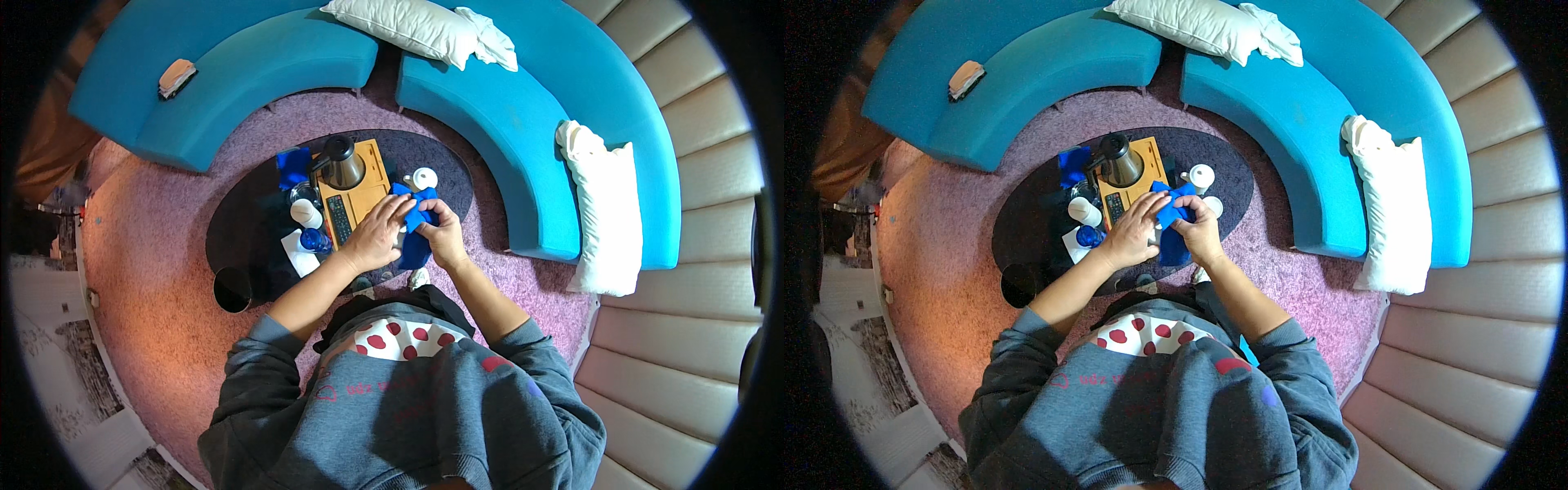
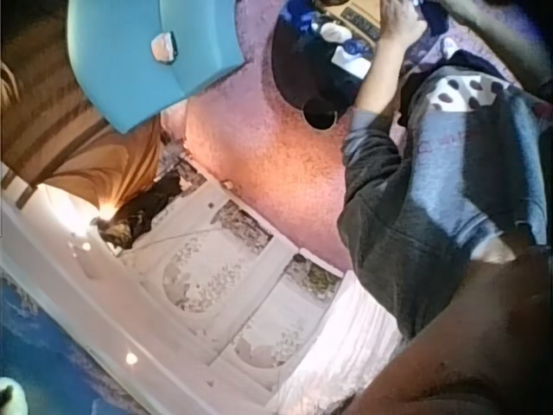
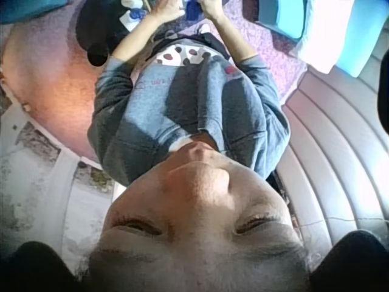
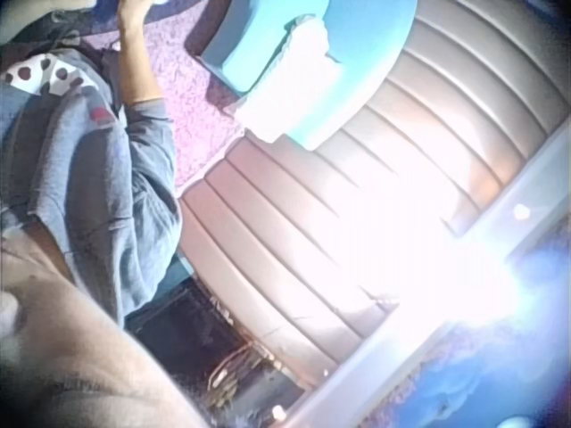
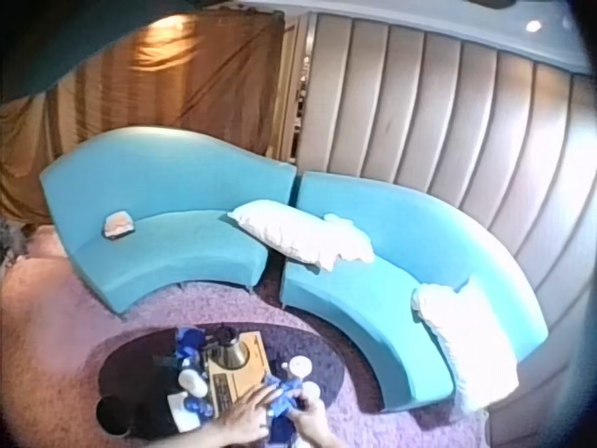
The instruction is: The person wipes a round glass table with a blue cloth, moving a remote control and a water bottle aside to reach the surface. They then wipe several white cups and a wooden tray on the table, returning items to their original positions as they clean.
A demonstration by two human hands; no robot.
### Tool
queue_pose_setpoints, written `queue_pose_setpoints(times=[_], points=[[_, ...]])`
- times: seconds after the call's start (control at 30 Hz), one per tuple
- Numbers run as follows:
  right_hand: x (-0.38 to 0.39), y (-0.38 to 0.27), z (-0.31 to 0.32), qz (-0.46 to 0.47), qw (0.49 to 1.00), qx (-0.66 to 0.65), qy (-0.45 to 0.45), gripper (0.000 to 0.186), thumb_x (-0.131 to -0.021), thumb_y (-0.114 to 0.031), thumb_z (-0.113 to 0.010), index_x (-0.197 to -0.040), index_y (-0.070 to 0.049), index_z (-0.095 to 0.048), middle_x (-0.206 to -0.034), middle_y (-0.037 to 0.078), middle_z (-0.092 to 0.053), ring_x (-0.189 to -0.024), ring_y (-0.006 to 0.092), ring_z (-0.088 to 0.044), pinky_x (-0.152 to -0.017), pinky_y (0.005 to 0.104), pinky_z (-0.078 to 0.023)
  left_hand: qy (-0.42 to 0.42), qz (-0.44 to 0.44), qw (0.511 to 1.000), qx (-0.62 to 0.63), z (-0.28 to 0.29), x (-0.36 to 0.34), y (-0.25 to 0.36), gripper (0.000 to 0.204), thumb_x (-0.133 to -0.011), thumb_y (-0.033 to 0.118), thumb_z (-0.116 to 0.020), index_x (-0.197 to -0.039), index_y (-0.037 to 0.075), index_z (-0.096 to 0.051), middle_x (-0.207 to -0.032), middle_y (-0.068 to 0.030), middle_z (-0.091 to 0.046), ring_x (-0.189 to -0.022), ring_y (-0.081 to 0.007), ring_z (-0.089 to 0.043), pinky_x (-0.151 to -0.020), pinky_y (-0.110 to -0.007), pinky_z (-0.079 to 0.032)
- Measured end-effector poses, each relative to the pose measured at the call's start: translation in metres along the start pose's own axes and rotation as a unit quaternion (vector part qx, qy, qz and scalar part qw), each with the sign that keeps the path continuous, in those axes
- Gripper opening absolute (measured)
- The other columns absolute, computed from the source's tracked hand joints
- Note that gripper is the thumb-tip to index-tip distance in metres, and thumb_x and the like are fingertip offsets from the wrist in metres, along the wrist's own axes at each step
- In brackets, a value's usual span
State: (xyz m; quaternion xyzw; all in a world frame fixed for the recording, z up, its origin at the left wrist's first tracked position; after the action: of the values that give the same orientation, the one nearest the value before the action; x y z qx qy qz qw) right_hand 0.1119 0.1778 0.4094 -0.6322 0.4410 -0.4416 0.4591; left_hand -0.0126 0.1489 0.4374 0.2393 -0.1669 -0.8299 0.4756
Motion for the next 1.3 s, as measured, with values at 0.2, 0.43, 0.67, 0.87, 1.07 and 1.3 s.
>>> queue_pose_setpoints(times=[0.2,0.43,0.67,0.87,1.07,1.3], points=[[0.004,-0.004,-0.001,0.047,0.998,0.030,0.019,0.026,-0.071,0.007,-0.060,-0.093,-0.007,-0.057,-0.089,-0.001,-0.055,-0.083,0.0089,-0.050,-0.077,0.0234,-0.043,0.026,0.022,0.999,-0.021,0.010,0.004,0.008,0.085,-0.061,0.011,-0.070,-0.134,0.005,-0.028,-0.140,-0.0136,-0.024,-0.128,-0.0321,-0.027,-0.106,-0.040,-0.025],[0.019,-0.043,-0.016,0.209,0.932,0.295,0.028,0.030,-0.069,0.003,-0.064,-0.097,-0.006,-0.059,-0.096,0.012,-0.053,-0.092,0.0254,-0.055,-0.079,0.0330,-0.045,0.073,0.036,0.996,0.022,0.011,0.004,0.004,0.086,-0.058,0.014,-0.073,-0.132,0.002,-0.030,-0.135,-0.0161,-0.029,-0.116,-0.0347,-0.039,-0.098,-0.041,-0.037],[0.025,-0.054,-0.020,0.208,0.899,0.379,-0.070,0.028,-0.067,0.001,-0.065,-0.094,-0.005,-0.060,-0.096,0.016,-0.050,-0.090,0.0309,-0.055,-0.077,0.0338,-0.045,-0.011,-0.023,1.000,0.008,0.014,0.009,0.001,0.092,-0.055,0.017,-0.074,-0.134,0.000,-0.030,-0.137,-0.0156,-0.032,-0.118,-0.0324,-0.039,-0.100,-0.038,-0.035],[0.014,-0.013,0.003,0.074,0.992,0.100,0.008,0.018,-0.072,0.005,-0.061,-0.087,-0.005,-0.059,-0.084,0.000,-0.058,-0.080,0.0092,-0.053,-0.075,0.0240,-0.044,-0.002,-0.052,0.998,-0.025,0.015,0.006,0.009,0.091,-0.057,0.017,-0.071,-0.136,0.004,-0.028,-0.140,-0.0141,-0.028,-0.120,-0.0312,-0.036,-0.102,-0.038,-0.032],[0.022,-0.008,0.003,0.062,0.994,-0.033,0.080,0.018,-0.076,0.007,-0.059,-0.090,-0.005,-0.059,-0.087,-0.001,-0.057,-0.079,0.0067,-0.052,-0.072,0.0205,-0.044,0.148,0.011,0.979,0.138,0.017,0.026,-0.003,0.048,-0.071,0.016,-0.068,-0.113,0.002,-0.050,-0.135,-0.0148,-0.038,-0.117,-0.0326,-0.043,-0.096,-0.039,-0.038],[0.034,-0.009,-0.005,0.115,0.989,0.046,0.087,0.019,-0.075,0.007,-0.058,-0.091,-0.004,-0.059,-0.087,-0.001,-0.058,-0.082,0.0090,-0.053,-0.075,0.0233,-0.044,0.196,0.060,0.975,0.083,0.024,0.022,0.012,0.029,-0.073,0.013,-0.067,-0.098,0.003,-0.057,-0.127,-0.0156,-0.047,-0.102,-0.0337,-0.056,-0.082,-0.038,-0.048]])
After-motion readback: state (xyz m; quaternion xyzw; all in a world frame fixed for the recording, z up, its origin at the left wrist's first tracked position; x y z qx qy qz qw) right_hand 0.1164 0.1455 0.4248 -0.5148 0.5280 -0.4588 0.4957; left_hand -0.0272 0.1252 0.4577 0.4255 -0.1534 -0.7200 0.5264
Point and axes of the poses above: each hand's wrist, its own x-axis away from the middle knuckle, its own z-axis out of the back of the hand, y = z × x, the point moved 6 cm from there along -x, towards the middle knuckle
